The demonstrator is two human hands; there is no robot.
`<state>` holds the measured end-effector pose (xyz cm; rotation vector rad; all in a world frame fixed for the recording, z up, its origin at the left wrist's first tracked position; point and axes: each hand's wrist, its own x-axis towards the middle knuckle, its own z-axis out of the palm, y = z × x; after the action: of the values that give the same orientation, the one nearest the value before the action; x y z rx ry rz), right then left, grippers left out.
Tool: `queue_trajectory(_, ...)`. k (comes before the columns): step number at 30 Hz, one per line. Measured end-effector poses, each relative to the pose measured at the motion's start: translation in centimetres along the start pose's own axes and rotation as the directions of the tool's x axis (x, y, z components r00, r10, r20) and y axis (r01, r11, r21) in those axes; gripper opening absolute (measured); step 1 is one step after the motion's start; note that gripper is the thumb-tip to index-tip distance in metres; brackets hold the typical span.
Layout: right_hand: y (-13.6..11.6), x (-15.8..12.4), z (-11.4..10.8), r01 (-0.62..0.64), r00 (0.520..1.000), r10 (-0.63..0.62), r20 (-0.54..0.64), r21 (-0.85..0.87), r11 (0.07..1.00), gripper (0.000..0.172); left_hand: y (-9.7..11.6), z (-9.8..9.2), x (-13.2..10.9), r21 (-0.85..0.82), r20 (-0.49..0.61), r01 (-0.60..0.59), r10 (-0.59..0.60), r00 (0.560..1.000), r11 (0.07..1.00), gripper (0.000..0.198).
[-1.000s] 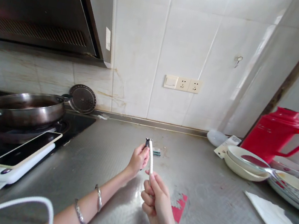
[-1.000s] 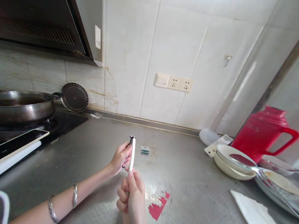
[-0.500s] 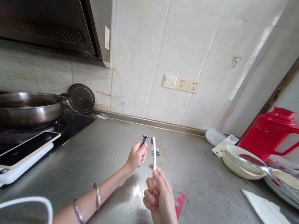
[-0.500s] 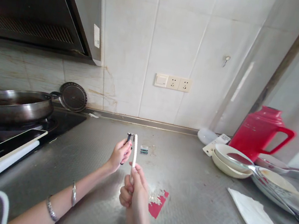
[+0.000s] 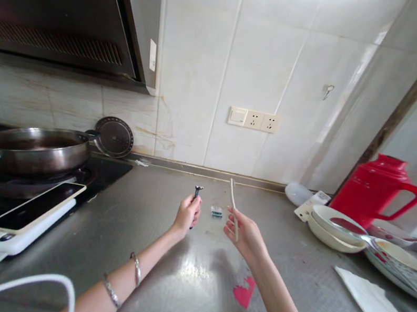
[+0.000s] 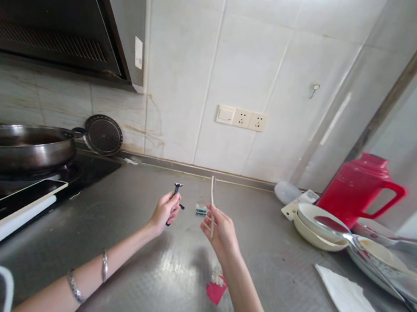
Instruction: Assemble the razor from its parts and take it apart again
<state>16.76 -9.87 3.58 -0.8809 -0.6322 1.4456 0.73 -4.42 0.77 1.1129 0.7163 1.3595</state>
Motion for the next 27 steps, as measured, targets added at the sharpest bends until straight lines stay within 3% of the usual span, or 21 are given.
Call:
queue_trajectory(4, 1.5, 1.8, -0.9, -0.008, 0.999, -0.003, -0.048, -0.225, 0.974, 0.019, 0.1, 0.2, -0.2, -0.011, 0.018, 0.009, -0.008, 1.0, 1.0, 0.036)
queue_trajectory(7, 2.6, 3.1, -1.6, 0.032, 0.996, -0.072, -0.048, -0.564, 0.825, 0.023, 0.2, 0.4, -0.3, -0.024, 0.018, 0.01, -0.01, 1.0, 1.0, 0.037)
queue_trajectory(10, 3.3, 3.8, -1.9, 0.123, 0.978, -0.207, 0.031, -0.887, 0.446, 0.022, 0.2, 0.5, -0.4, -0.028, 0.022, 0.008, -0.007, 1.0, 1.0, 0.037)
queue_trajectory(13, 3.7, 3.8, -1.6, 0.15, 0.953, -0.271, 0.136, -0.988, 0.03, 0.019, 0.2, 0.5, -0.4, -0.024, 0.026, 0.01, -0.009, 1.0, 1.0, 0.036)
queue_trajectory(16, 4.0, 3.3, -0.7, 0.075, 0.971, -0.208, 0.117, -0.977, -0.198, 0.021, 0.1, 0.5, -0.4, -0.026, 0.031, 0.014, -0.014, 0.999, 1.0, 0.035)
queue_trajectory(21, 4.4, 3.1, 0.5, 0.029, 0.984, -0.157, 0.09, -0.934, -0.355, 0.03, 0.0, 0.5, -0.4, -0.031, 0.038, 0.019, -0.018, 0.999, 0.999, 0.036)
queue_trajectory(27, 5.2, 3.5, 0.3, 0.04, 0.977, -0.171, 0.126, -0.902, -0.43, 0.037, 0.1, 0.5, -0.5, -0.04, 0.045, 0.025, -0.023, 0.999, 0.999, 0.035)
